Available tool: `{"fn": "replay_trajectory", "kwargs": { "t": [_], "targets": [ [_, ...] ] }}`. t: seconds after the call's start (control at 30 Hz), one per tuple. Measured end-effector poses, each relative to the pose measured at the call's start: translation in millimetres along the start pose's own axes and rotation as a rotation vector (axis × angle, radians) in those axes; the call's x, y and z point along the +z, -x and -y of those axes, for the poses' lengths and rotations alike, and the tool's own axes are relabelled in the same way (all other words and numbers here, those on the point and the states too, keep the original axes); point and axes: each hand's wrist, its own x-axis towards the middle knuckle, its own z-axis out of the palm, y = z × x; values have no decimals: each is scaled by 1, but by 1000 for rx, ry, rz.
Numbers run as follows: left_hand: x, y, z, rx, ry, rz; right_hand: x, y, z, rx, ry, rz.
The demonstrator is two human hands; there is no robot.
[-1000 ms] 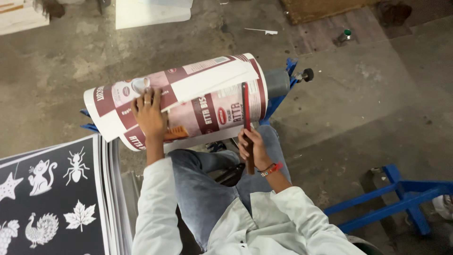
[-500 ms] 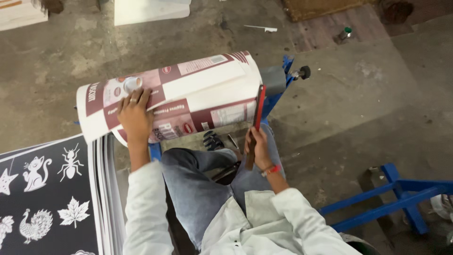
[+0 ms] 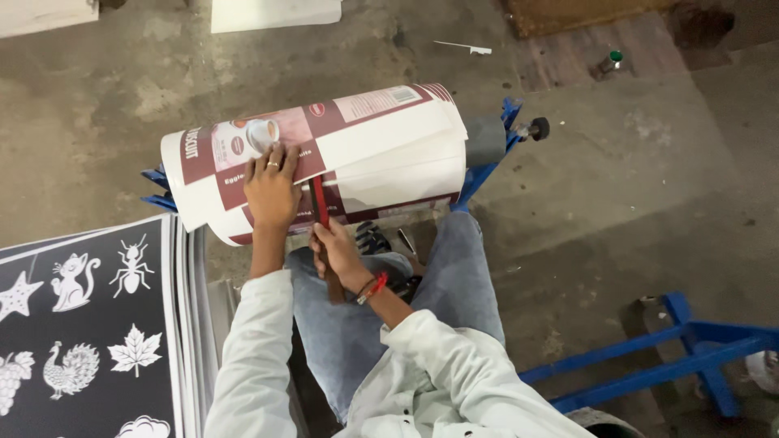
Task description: The person applies large printed labels onto a metal cylinder by hand and with a red handheld tool, smoothing the paper onto the surface.
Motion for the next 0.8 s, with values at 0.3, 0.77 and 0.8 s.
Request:
{"fn": "replay_trajectory", "kwargs": {
  "t": [0.3, 0.77, 0.8],
  "targets": [
    [-23, 34, -18, 12, 27, -36, -117, 17, 63, -525, -262, -545],
    [-27, 35, -25, -1, 30, -8, -137, 31, -15, -414, -295, -568],
    [-27, 35, -25, -10, 42, 0, -150, 38, -10, -334, -160, -532]
  ]
}}
